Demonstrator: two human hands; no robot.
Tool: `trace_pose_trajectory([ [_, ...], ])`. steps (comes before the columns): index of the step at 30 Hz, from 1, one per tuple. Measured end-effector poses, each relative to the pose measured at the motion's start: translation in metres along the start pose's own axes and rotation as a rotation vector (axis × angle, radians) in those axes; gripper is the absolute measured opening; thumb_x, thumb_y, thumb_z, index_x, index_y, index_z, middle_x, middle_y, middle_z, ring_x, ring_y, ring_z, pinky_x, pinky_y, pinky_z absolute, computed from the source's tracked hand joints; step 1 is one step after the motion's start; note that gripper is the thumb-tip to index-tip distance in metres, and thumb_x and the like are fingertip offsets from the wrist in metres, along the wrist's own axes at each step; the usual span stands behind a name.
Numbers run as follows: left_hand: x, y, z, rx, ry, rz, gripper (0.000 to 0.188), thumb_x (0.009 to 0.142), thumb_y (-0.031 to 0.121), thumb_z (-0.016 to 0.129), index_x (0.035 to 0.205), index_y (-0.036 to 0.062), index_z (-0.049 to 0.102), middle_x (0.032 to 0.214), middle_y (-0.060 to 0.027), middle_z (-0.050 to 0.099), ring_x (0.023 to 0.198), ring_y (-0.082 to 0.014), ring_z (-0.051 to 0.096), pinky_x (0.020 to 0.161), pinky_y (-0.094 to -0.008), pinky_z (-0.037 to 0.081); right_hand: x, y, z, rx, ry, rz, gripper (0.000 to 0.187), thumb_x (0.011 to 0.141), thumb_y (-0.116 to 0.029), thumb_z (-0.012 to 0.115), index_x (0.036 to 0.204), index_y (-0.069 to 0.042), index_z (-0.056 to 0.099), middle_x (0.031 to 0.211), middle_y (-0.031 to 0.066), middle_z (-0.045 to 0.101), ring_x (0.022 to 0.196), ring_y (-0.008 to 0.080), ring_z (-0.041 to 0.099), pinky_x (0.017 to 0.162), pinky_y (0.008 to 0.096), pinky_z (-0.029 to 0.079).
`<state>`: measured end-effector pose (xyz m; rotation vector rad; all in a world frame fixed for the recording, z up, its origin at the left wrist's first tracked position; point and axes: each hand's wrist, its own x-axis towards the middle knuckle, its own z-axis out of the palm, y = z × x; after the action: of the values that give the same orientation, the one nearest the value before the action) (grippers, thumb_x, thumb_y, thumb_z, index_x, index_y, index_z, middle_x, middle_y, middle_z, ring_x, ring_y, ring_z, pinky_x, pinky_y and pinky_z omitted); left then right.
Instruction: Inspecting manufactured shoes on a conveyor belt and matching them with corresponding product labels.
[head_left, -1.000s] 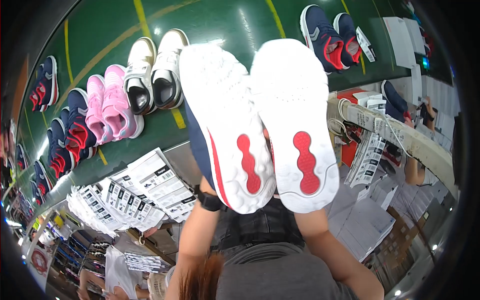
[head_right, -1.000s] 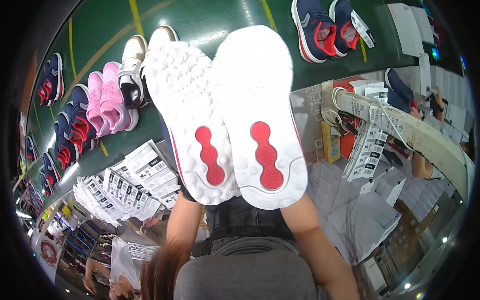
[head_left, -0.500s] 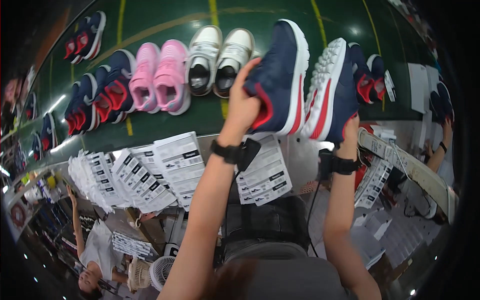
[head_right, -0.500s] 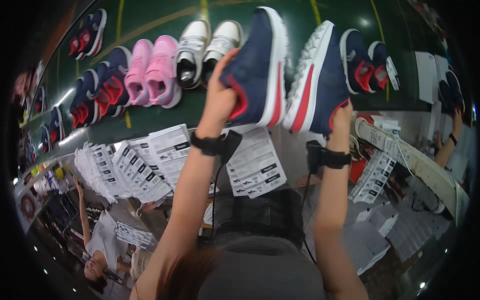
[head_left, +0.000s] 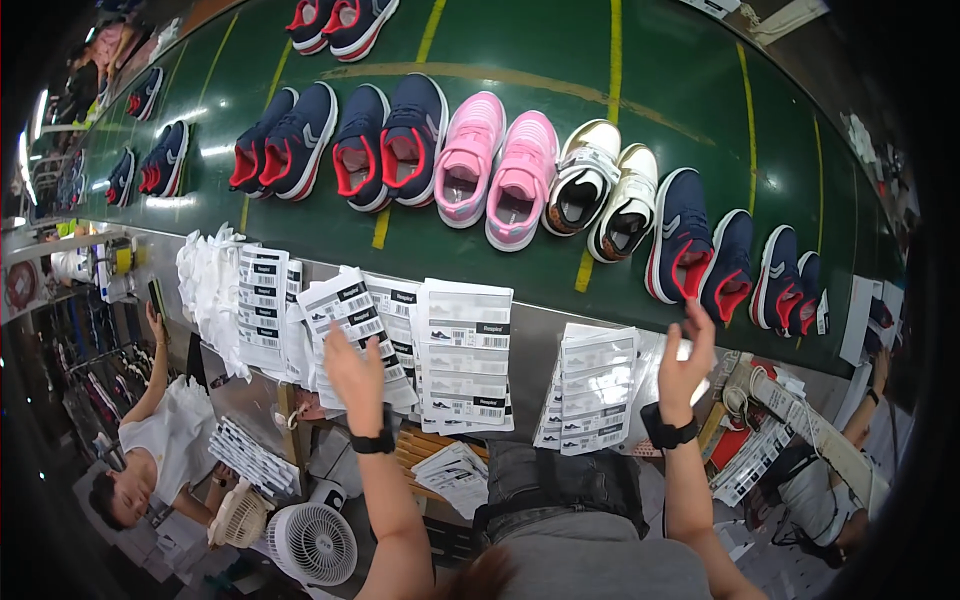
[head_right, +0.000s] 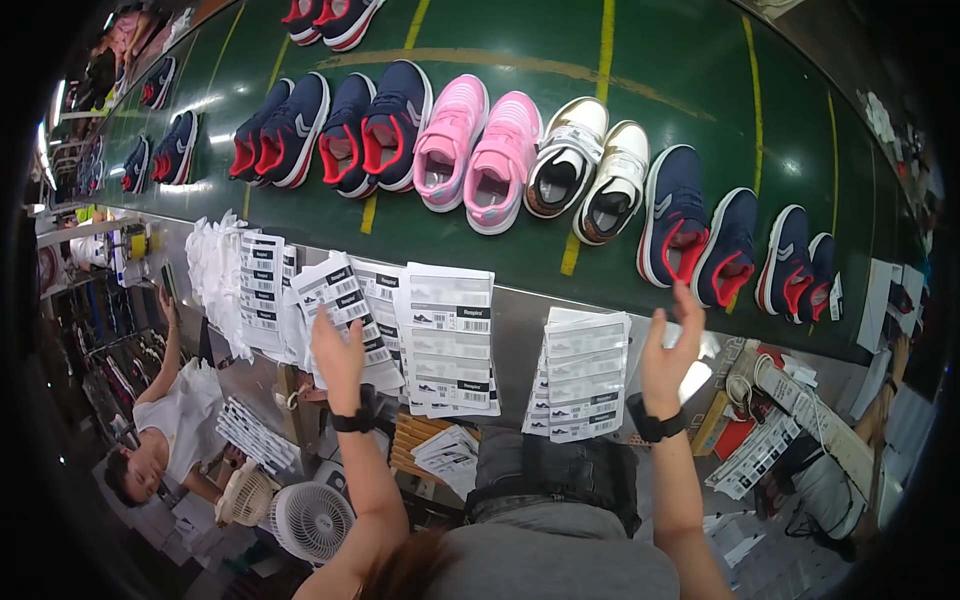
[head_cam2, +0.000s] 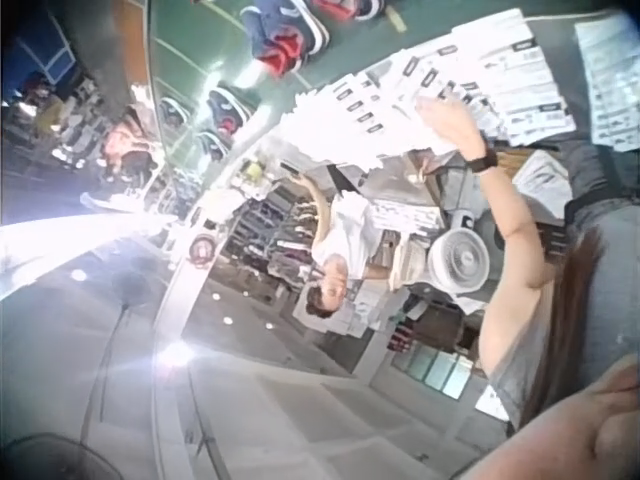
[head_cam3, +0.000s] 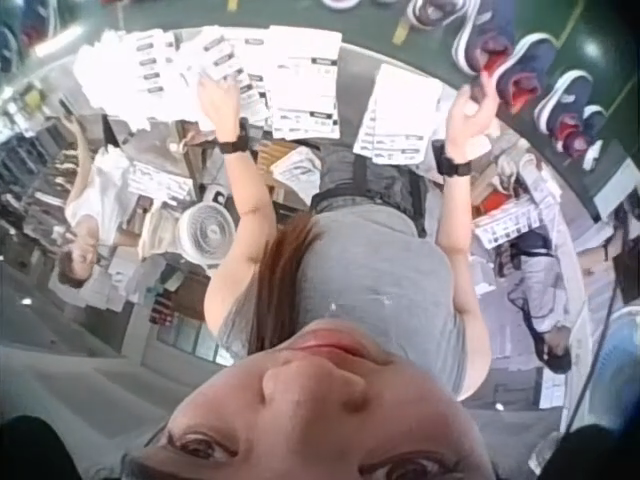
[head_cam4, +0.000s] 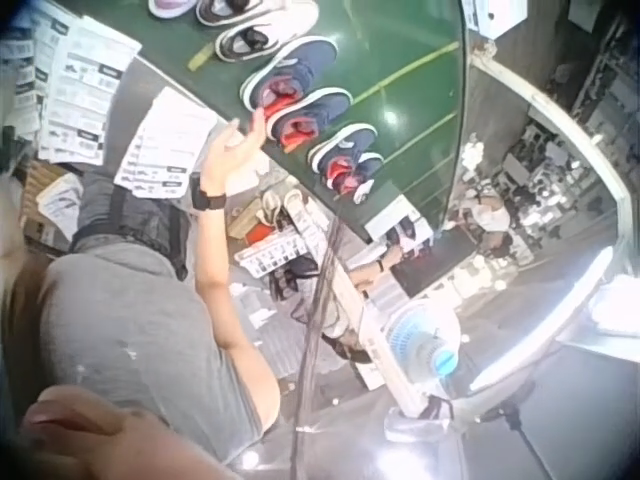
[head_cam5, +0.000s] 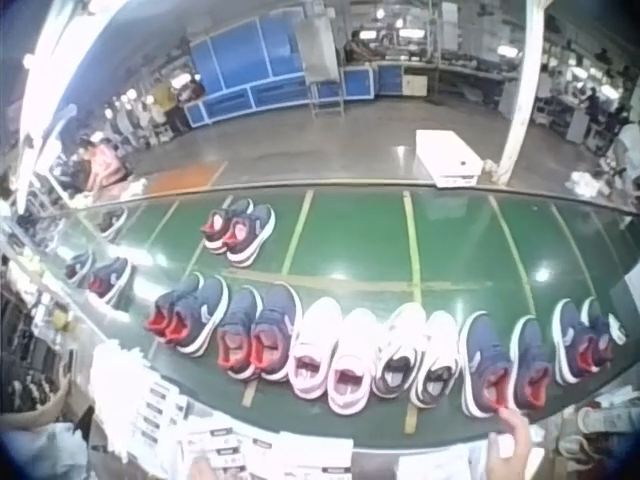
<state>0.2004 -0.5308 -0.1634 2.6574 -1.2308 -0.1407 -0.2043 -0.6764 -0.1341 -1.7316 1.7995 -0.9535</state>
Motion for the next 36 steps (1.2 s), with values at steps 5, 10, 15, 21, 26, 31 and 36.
trace_pose_trajectory([
  [5,0.001,-0.051,0.011,-0.011,-0.190,-0.359,0.085,0.065,0.033,0.086,0.124,-0.0100,0.042,0.107,-0.0357,0.057,0.102,-0.0431,0.059,0.088,-0.0432,0.047,-0.032,-0.063,0.054,0.217,-0.444,-0.032,0.033,0.084,0.002,0.058,0.117,0.001,0.056,0.107,0.0144,0.064,0.097,0.0256,0.063,0.084,0.0339,0.050],
  [10,-0.007,-0.102,0.011,-0.017,0.022,-0.418,0.070,0.070,0.024,0.084,0.120,-0.0078,0.048,0.104,-0.0227,0.065,0.086,-0.0320,0.065,0.079,-0.0367,0.050,-0.048,-0.107,0.078,0.273,-0.807,-0.223,0.029,0.083,-0.001,0.060,0.112,-0.002,0.060,0.101,0.0146,0.064,0.089,0.0301,0.063,0.077,0.0352,0.051],
  [15,-0.016,-0.077,-0.041,-1.002,-0.356,-0.432,0.039,0.085,0.007,0.068,0.119,-0.0052,0.054,0.112,-0.0096,0.064,0.096,-0.0113,0.058,0.086,-0.0270,0.046,-0.053,-0.125,0.081,0.281,-1.044,-0.161,0.023,0.086,-0.004,0.060,0.108,-0.001,0.063,0.099,0.0148,0.064,0.087,0.0262,0.065,0.077,0.0315,0.050],
  [21,-0.059,0.019,-0.124,-1.368,-0.346,-0.351,0.037,0.086,0.003,0.065,0.119,-0.0069,0.052,0.113,-0.0115,0.064,0.102,-0.0146,0.059,0.090,-0.0295,0.046,-0.047,-0.175,0.065,0.563,-0.981,0.078,0.032,0.090,-0.015,0.064,0.118,0.000,0.060,0.104,0.0111,0.066,0.086,0.0159,0.064,0.076,0.0273,0.051],
  [26,-0.076,0.065,-0.137,-1.450,-0.529,-0.223,0.034,0.086,0.003,0.067,0.116,-0.0069,0.056,0.110,-0.0119,0.066,0.100,-0.0151,0.061,0.089,-0.0287,0.047,-0.030,-0.195,0.053,0.760,-0.778,0.287,0.030,0.085,-0.009,0.071,0.112,0.003,0.064,0.087,0.0077,0.069,0.076,0.0121,0.064,0.071,0.0217,0.050],
  [31,-0.076,0.098,-0.148,-1.421,-0.446,-0.192,0.030,0.085,0.002,0.067,0.113,-0.0067,0.059,0.108,-0.0127,0.068,0.096,-0.0156,0.062,0.085,-0.0282,0.047,-0.026,-0.202,0.035,0.251,-0.313,-0.341,0.025,0.077,-0.002,0.074,0.101,0.002,0.070,0.077,0.0124,0.068,0.063,0.0175,0.065,0.059,0.0250,0.051],
  [36,-0.073,0.109,-0.141,-1.156,-0.335,-0.154,0.026,0.086,0.001,0.066,0.109,-0.0073,0.060,0.105,-0.0125,0.068,0.095,-0.0155,0.062,0.083,-0.0282,0.048,-0.030,-0.199,0.046,0.058,-0.235,-0.663,0.022,0.074,0.003,0.074,0.095,0.004,0.068,0.082,0.0143,0.070,0.070,0.0254,0.069,0.062,0.0284,0.054],
])
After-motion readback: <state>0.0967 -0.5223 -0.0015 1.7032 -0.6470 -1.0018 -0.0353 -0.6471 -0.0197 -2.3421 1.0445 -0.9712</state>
